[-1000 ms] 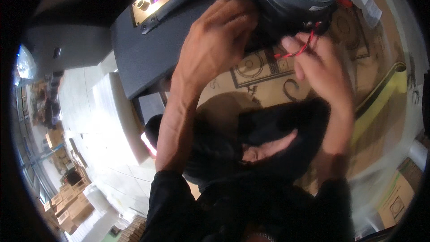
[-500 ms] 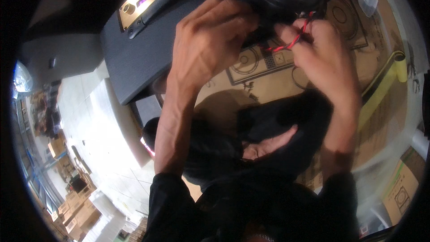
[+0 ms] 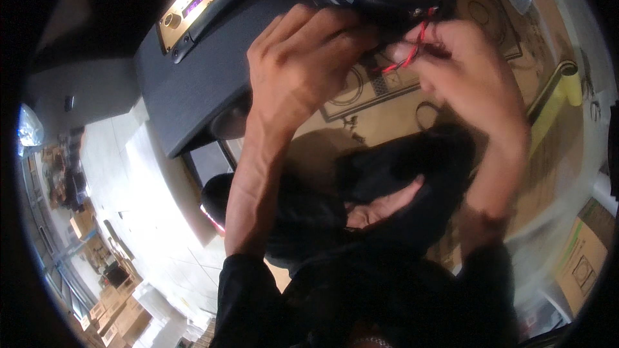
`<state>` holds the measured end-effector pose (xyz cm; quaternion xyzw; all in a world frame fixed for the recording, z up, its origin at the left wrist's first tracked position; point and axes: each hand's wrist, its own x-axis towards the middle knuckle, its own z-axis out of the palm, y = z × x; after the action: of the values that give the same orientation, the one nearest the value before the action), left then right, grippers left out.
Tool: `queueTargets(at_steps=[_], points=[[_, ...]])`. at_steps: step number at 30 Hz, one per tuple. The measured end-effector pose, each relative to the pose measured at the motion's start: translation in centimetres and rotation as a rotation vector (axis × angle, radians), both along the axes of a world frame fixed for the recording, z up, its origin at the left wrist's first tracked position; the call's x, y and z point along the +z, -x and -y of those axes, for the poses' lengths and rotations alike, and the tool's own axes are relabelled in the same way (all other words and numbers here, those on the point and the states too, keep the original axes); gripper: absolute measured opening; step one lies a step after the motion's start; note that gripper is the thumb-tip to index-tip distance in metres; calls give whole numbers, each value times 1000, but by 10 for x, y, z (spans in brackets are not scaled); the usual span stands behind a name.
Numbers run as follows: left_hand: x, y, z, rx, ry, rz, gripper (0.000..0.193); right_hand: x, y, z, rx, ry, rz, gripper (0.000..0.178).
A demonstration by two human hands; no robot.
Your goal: The person assembles a speaker by attaching a subwoofer, connecting wires, and securing components with tape. They handle the speaker enclosure, subwoofer, wires, and tape while sitting on the floor.
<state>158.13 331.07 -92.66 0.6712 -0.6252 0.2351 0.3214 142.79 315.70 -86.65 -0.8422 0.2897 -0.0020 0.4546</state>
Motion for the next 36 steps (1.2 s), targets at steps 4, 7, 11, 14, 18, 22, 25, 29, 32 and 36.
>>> queueTargets(at_steps=[4, 7, 11, 14, 18, 22, 25, 29, 32, 36], points=[[-2, -2, -3, 5, -12, 94, 27, 4, 7, 4, 68, -118, 11, 21], [-3, -3, -3, 28, -32, 118, 26, 3, 9, 7, 91, -101, 15, 22], [-3, -4, 2, 8, 13, 93, 28, 1, 11, 11, 97, -48, 45, 20], [-2, 1, 2, 15, 13, 87, 26, 0, 15, 13, 75, 12, 55, 18], [-1, 7, 3, 28, 6, 38, 25, -3, 14, 19, 82, 57, 133, 16], [-2, 10, 10, -25, 59, 15, 23, -6, 18, 29, 13, 54, 150, 17], [-3, 13, 14, -24, 59, -3, 22, -5, 20, 34, 32, 17, 187, 17], [-3, 17, 18, -17, 64, -14, 21, 0, 8, 34, 31, 16, 256, 23], [-3, 20, 19, -33, 55, -18, 22, 16, 12, 23, -19, 150, 248, 16], [-3, 23, 20, 4, 34, 82, 21, 31, 16, 33, 0, -50, 229, 18]])
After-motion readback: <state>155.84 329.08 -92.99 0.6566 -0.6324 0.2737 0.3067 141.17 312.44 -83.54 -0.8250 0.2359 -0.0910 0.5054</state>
